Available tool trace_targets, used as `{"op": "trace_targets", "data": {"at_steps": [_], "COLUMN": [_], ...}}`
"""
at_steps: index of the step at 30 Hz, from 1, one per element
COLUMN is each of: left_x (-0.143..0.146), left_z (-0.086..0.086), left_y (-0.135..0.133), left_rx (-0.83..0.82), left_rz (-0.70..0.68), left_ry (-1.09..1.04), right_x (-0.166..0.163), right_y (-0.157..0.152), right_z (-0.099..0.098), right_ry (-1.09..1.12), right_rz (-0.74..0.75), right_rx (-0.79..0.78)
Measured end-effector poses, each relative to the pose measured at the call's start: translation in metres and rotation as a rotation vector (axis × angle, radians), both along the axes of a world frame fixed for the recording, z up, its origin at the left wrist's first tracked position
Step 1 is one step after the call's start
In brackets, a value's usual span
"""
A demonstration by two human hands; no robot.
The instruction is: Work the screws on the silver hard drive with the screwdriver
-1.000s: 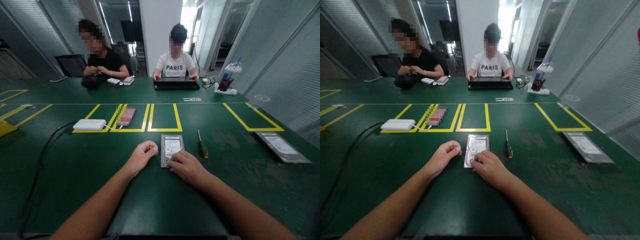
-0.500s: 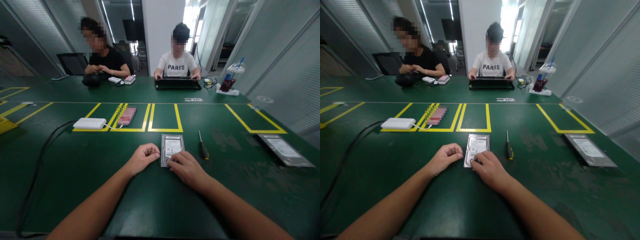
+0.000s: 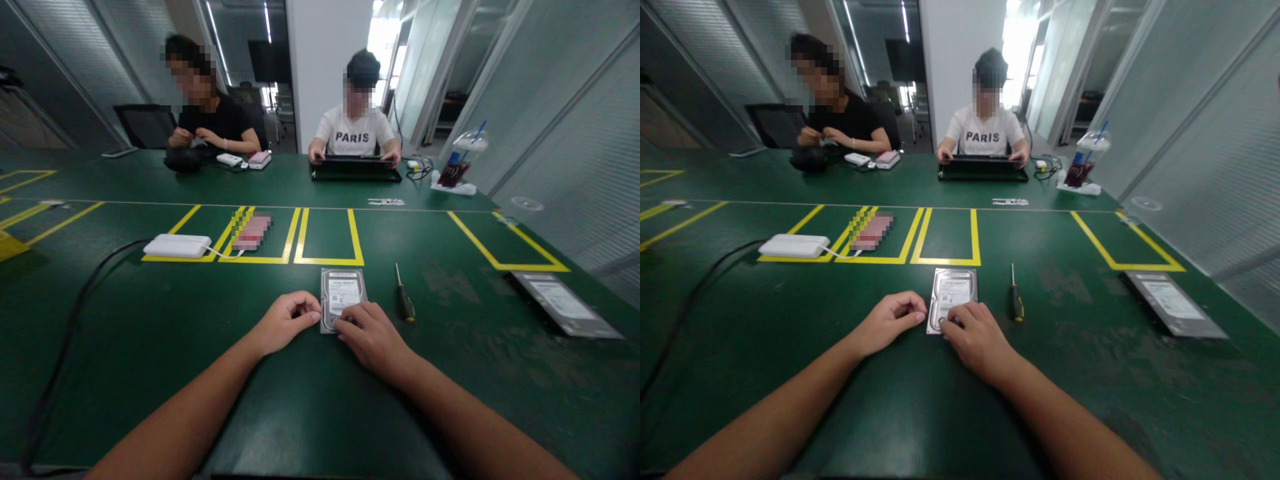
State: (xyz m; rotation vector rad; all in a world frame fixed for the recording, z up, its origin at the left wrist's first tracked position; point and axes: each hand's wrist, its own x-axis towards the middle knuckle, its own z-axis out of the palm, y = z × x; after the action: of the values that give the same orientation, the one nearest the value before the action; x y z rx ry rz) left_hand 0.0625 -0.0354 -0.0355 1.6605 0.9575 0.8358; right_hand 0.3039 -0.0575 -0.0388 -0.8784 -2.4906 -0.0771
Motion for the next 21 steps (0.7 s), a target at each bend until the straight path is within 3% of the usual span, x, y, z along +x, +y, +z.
{"op": "trace_targets", "data": {"at_steps": [9, 21], "left_x": [-0.0007, -0.0016], "left_z": [0.0094, 0.0058], "left_y": [0.0026, 0.0042], "left_rx": [0.202, 0.274], "left_rz": [-0.132, -0.153], "left_ry": [0.179, 0.262], "right_x": [0.0001, -0.001], "right_y": [-0.001, 0.0005], "right_z": [-0.0007, -0.0018], "right_ry": [0.014, 0.018], "right_rz": [-0.015, -0.041], "right_rx": [0.015, 0.027]}}
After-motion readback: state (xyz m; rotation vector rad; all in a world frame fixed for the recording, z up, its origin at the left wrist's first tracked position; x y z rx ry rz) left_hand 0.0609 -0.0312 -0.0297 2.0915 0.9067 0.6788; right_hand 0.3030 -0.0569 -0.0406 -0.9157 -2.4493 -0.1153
